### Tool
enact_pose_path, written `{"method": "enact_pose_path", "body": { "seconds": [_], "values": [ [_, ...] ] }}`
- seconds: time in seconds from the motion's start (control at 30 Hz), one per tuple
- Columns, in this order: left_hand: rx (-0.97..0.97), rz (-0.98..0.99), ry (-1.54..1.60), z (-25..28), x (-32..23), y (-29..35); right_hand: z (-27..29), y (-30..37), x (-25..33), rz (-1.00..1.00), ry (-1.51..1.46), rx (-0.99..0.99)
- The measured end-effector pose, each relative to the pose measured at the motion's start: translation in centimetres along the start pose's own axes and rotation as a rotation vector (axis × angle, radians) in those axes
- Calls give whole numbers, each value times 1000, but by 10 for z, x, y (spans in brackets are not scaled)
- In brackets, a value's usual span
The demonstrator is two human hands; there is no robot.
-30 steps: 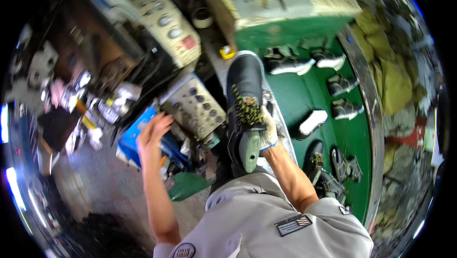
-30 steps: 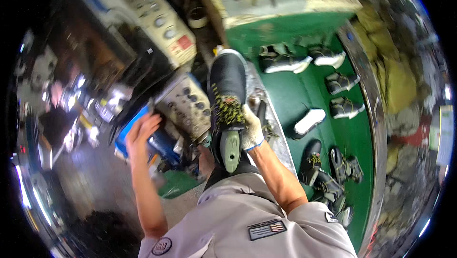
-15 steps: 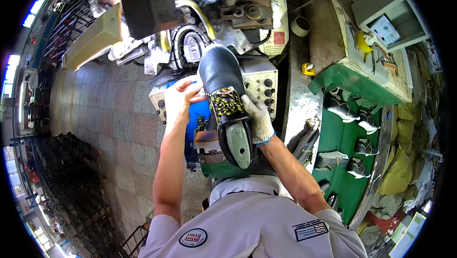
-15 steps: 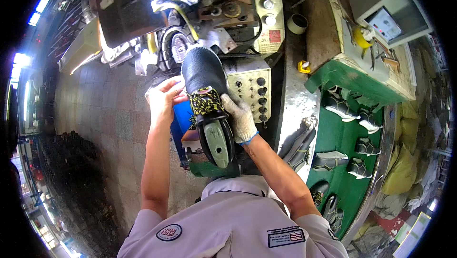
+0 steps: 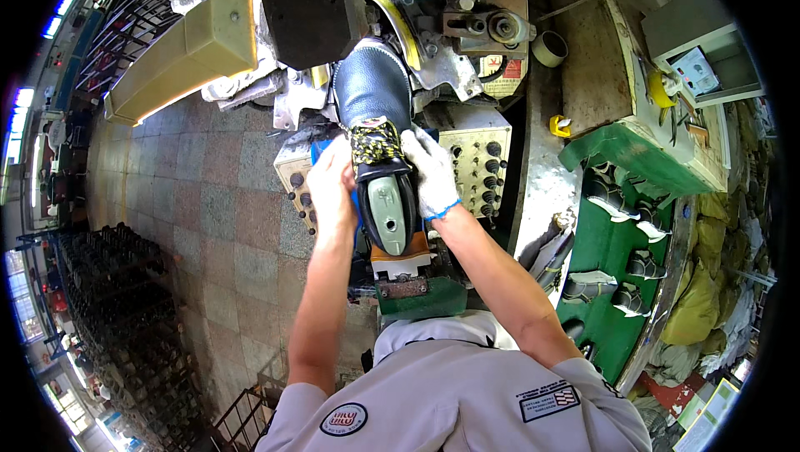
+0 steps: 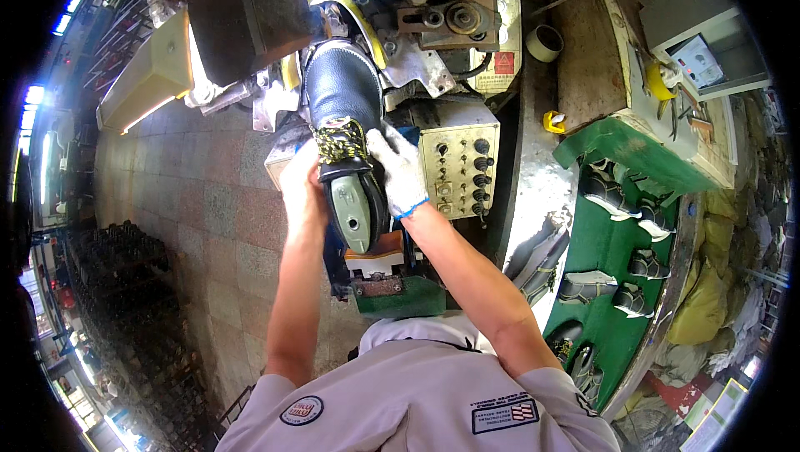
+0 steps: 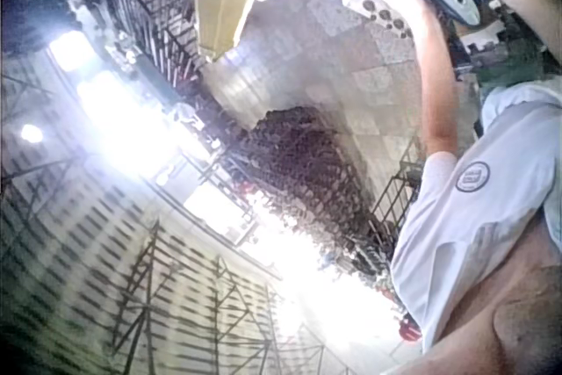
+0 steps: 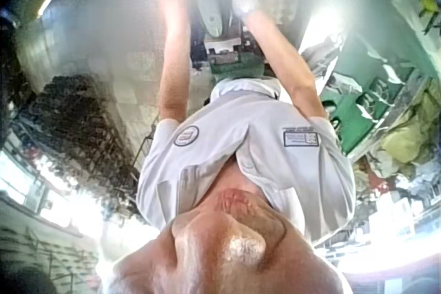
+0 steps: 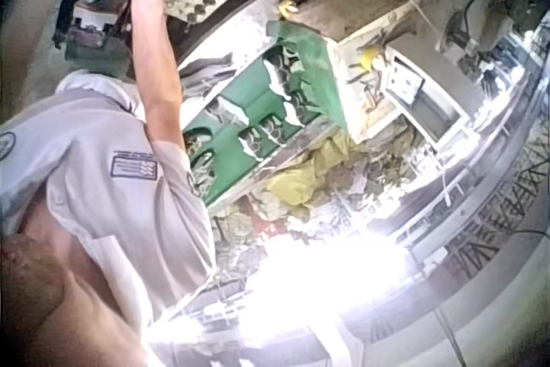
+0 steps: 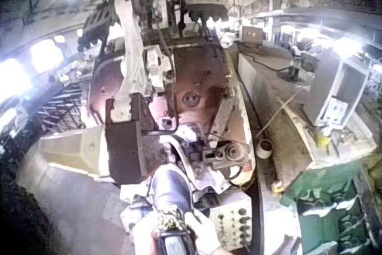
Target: The person repeatedly picks up shoes from a conveyor belt, places each shoe into a lasting machine to mold the toe area, operates the machine controls, and returns the shoe to the belt.
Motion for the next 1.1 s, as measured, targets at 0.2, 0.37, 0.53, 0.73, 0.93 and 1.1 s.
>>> {"method": "enact_pose_path", "body": {
  "seconds": [0.2,0.37,0.53,0.73,0.93,1.1],
  "values": [
    [91,268,157,-34,23,22,-14,1,27,34,116,-44],
    [116,252,133,-23,30,10,-11,0,18,63,84,-97],
    [169,247,101,-35,25,9,7,-10,14,81,231,-101],
    [152,215,56,-25,41,3,19,-10,0,76,219,-117],
    [141,136,98,-20,51,-3,24,-10,-4,104,220,-136],
    [227,123,160,-28,48,2,20,-6,1,105,278,-154]
  ]
}}
Point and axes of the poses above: each hand's wrist, its own y-axis away from the middle knuckle, its own z-axis out of the back of the hand, x = y × z, the point moved 10 cm from there along -y, towards the middle knuckle, and after that the axes turned 8 degrees about x, right-handed, at the moved point
